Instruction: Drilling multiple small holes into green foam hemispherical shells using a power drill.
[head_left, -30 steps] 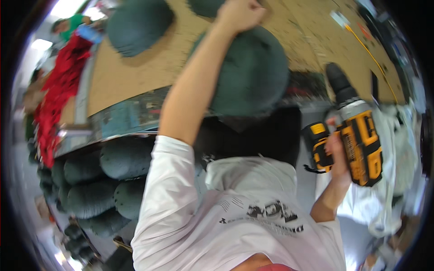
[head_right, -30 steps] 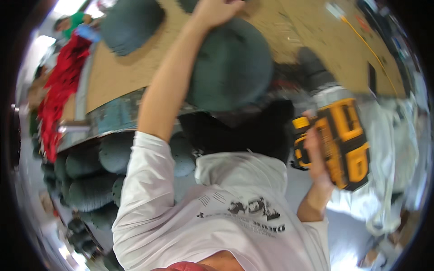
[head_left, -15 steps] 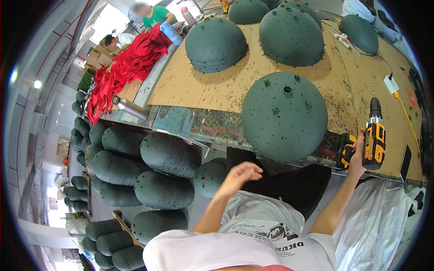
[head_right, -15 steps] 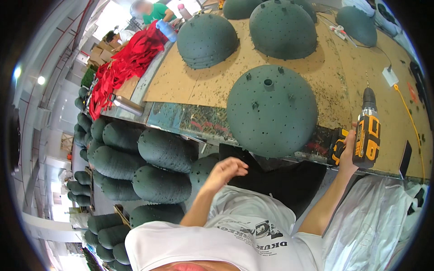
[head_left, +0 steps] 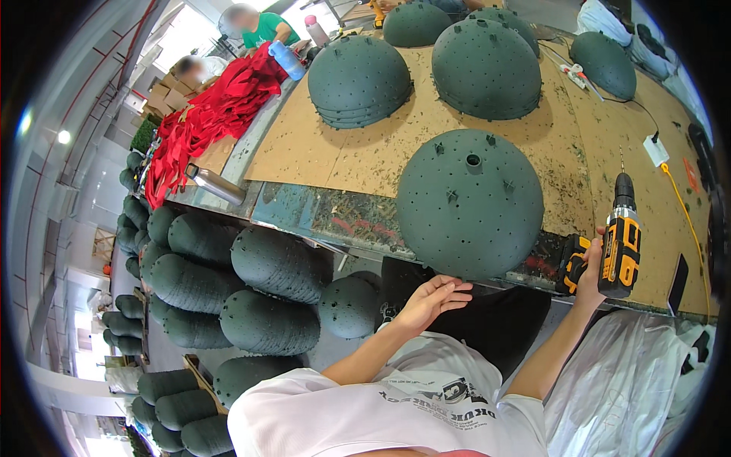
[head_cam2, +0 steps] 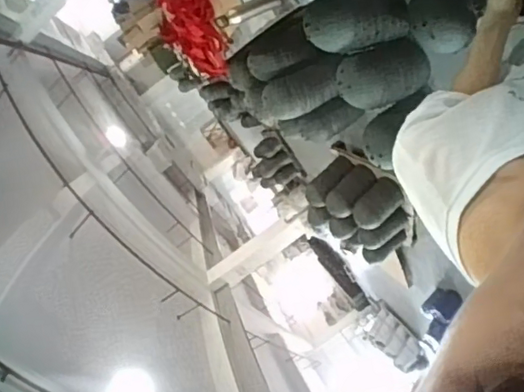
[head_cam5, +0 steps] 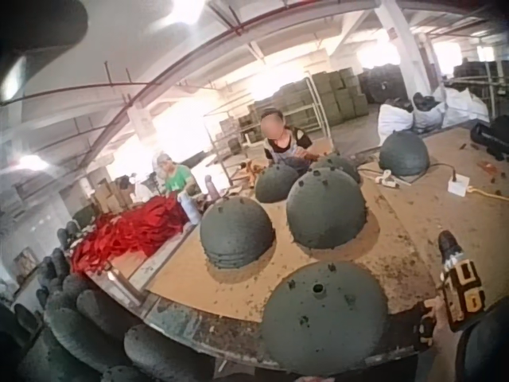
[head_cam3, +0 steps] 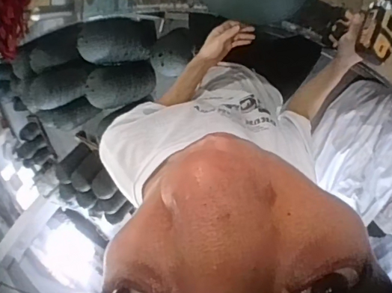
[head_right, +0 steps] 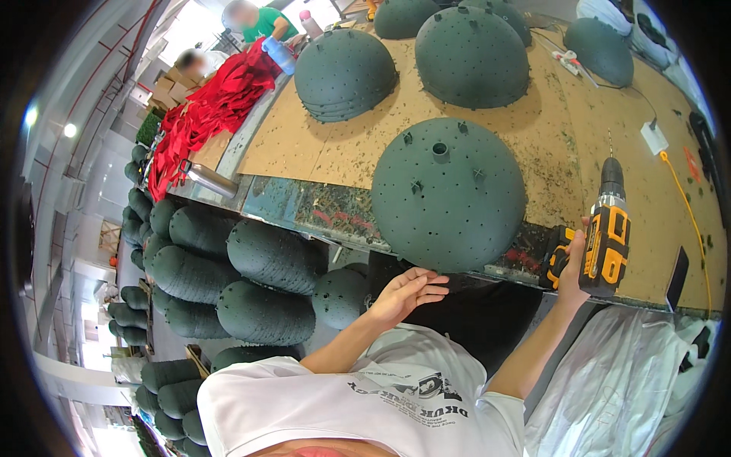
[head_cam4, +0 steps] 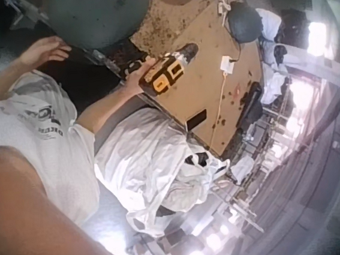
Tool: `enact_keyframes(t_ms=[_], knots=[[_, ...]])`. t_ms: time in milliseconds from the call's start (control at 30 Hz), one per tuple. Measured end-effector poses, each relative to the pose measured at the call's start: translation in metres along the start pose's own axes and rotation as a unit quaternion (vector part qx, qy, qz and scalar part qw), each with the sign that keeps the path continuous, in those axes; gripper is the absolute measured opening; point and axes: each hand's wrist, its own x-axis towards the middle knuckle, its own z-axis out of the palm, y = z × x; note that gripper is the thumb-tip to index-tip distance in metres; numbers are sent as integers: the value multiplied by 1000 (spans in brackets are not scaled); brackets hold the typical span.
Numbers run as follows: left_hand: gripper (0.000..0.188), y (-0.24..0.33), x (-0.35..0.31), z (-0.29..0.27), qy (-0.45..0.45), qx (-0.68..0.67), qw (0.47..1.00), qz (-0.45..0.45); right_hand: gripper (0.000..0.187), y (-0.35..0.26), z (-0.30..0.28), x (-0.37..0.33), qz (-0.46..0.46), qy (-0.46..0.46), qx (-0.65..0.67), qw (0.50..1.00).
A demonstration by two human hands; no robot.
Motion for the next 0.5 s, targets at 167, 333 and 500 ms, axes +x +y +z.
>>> enact_keyframes(t_ms=[167,333,500], knots=[[28,-1,2,-2,29,10,999,-8,24,-4,-1,-1,4,1,-1,1000],[29,7,1,2,19,3,1000,4,23,-1,-1,-1,-7,7,6,1000],[30,8,1,4,21,9,1000,-2,24,-2,-2,0,11,0,2,1000]])
